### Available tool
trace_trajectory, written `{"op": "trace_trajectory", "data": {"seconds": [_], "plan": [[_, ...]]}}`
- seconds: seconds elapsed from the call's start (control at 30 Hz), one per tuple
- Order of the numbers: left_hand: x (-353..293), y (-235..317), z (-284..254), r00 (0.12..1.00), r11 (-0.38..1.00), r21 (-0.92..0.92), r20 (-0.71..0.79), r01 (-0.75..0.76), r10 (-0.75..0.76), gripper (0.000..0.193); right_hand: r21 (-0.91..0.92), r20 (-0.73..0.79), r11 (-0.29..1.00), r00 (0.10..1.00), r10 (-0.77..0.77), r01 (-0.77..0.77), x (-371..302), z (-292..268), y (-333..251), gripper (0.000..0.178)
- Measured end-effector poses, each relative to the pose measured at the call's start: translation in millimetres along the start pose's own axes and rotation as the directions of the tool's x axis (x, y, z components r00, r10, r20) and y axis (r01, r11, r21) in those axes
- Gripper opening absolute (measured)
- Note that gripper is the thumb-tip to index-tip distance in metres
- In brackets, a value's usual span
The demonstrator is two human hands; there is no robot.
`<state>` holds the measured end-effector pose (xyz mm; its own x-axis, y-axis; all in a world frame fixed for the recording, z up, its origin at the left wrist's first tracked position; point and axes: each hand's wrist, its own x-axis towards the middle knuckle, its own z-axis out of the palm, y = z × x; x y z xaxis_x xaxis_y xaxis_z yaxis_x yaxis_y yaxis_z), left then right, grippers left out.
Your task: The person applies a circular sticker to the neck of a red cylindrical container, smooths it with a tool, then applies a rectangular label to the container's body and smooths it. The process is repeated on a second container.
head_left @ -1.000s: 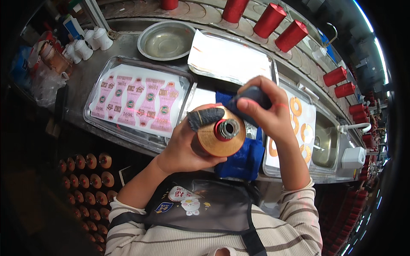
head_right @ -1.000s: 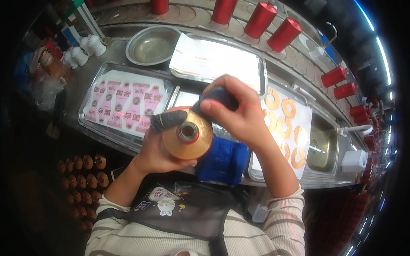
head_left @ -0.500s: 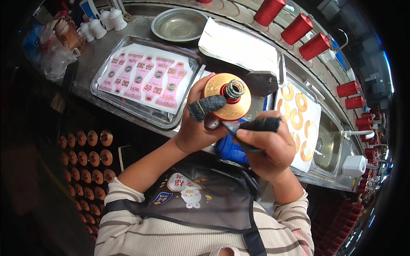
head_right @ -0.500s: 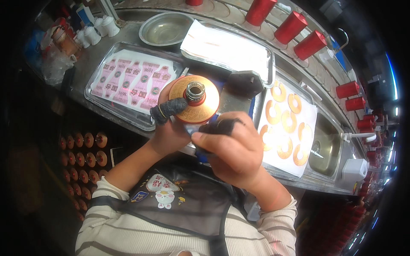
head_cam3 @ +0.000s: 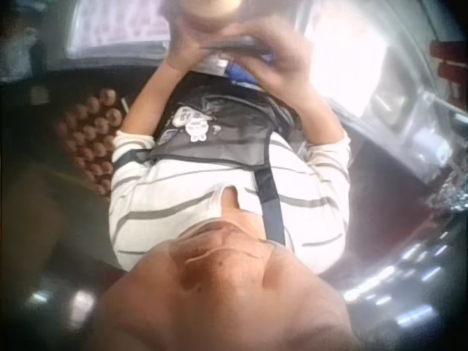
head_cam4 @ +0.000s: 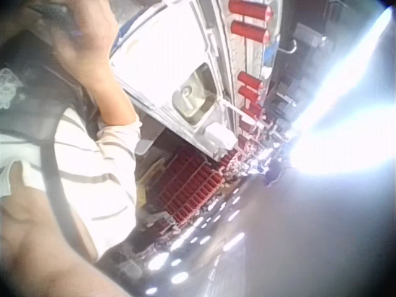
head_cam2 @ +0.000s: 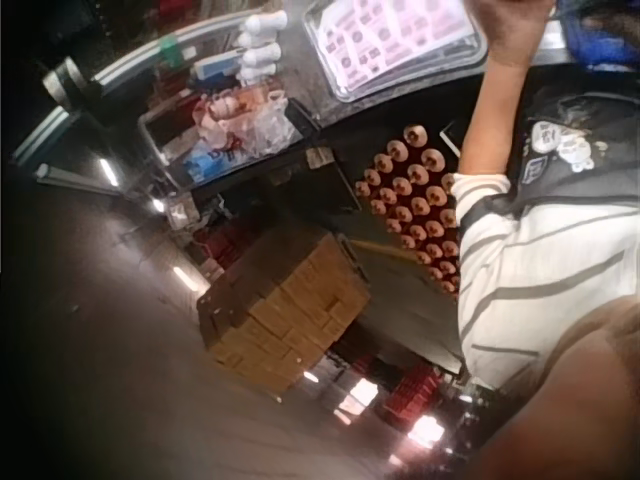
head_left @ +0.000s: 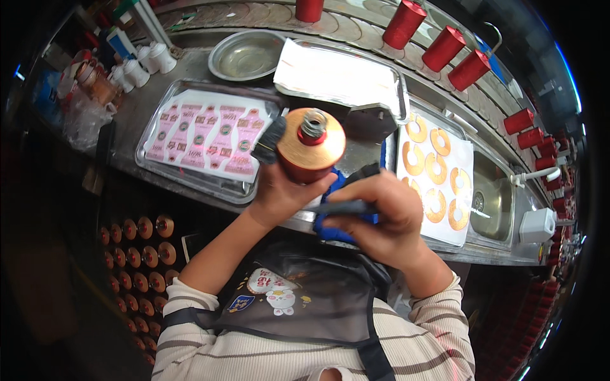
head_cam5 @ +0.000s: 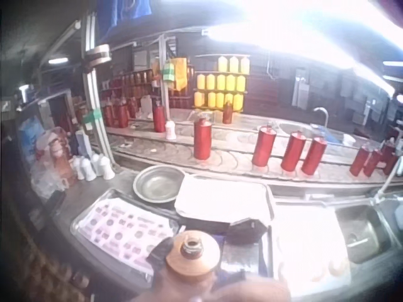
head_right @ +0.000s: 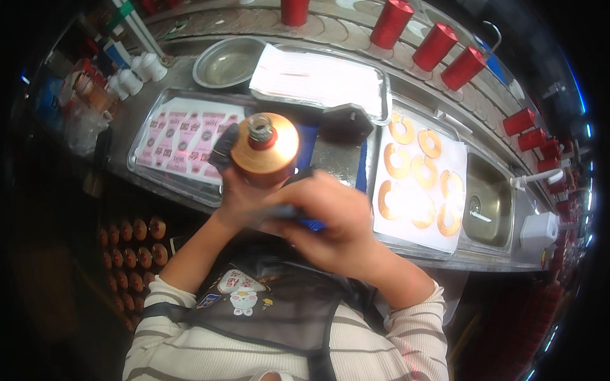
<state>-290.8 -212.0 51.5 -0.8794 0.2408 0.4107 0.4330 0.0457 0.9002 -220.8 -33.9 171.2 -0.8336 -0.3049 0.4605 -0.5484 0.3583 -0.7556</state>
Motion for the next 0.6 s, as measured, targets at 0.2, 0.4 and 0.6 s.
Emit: {"op": "trace_trajectory", "data": {"seconds": [0.2, 0.4, 0.6], "plan": [[51.9, 80.2, -12.9, 0.914, 0.842, -0.377, 0.275, 0.387, -0.297, 0.088, 0.509, -0.107, 0.657, 0.717, 0.689, -0.556, -74.9, -51.4, 59.3, 0.027], [39.5, 53.2, 59.5, 0.714, 0.701, -0.284, 0.538, 0.655, -0.449, 0.090, 0.063, 0.186, 0.739, 0.735, 0.652, -0.671, -104.0, -37.2, 30.4, 0.130], [37.8, 36.8, 73.3, 0.665, 0.661, -0.207, 0.474, 0.721, -0.577, 0.084, -0.125, 0.105, 0.827, 0.822, 0.560, -0.548, -120.6, -32.1, 47.7, 0.142]]}}
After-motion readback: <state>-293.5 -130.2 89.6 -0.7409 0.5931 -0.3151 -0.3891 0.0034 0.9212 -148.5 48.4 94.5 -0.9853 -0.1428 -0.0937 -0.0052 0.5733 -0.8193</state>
